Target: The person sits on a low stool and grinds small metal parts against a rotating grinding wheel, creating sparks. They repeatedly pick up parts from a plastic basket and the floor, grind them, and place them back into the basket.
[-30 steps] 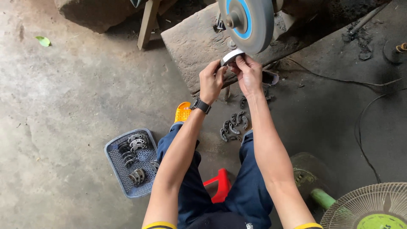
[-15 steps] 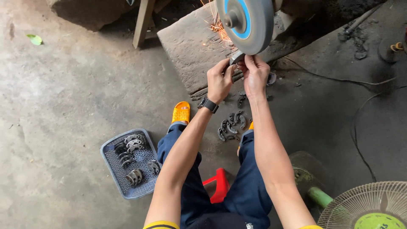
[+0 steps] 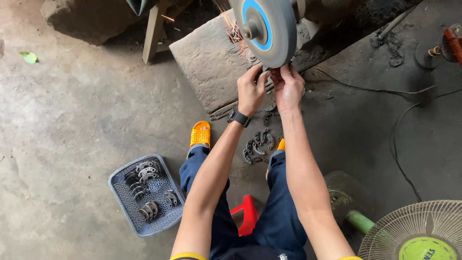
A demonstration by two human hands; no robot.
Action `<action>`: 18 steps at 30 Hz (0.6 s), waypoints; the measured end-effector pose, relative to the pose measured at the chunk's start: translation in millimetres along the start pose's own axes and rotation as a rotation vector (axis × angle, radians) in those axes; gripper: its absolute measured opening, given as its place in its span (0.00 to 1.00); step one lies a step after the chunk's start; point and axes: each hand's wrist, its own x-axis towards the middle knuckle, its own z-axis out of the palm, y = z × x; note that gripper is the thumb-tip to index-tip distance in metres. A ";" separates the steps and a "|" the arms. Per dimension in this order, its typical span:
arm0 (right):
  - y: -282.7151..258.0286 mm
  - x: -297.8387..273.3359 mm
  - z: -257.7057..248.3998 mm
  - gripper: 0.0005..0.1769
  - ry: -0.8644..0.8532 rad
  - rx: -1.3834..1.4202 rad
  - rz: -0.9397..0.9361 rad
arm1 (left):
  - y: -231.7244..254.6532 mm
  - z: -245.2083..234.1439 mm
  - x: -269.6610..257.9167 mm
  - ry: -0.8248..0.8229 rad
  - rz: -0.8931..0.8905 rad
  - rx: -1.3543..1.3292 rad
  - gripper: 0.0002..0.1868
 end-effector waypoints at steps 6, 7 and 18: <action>16.7 5.3 -7.1 0.05 -0.035 -0.118 -0.090 | 8.0 -13.0 -5.4 -0.016 -0.059 -0.020 0.03; 18.5 3.0 -4.4 0.05 -0.038 -0.112 -0.084 | 4.9 -17.4 -8.2 -0.015 -0.059 -0.012 0.03; 37.0 -22.9 13.5 0.06 -0.200 -0.134 0.061 | -0.9 -75.8 -10.0 -0.047 -0.038 0.103 0.06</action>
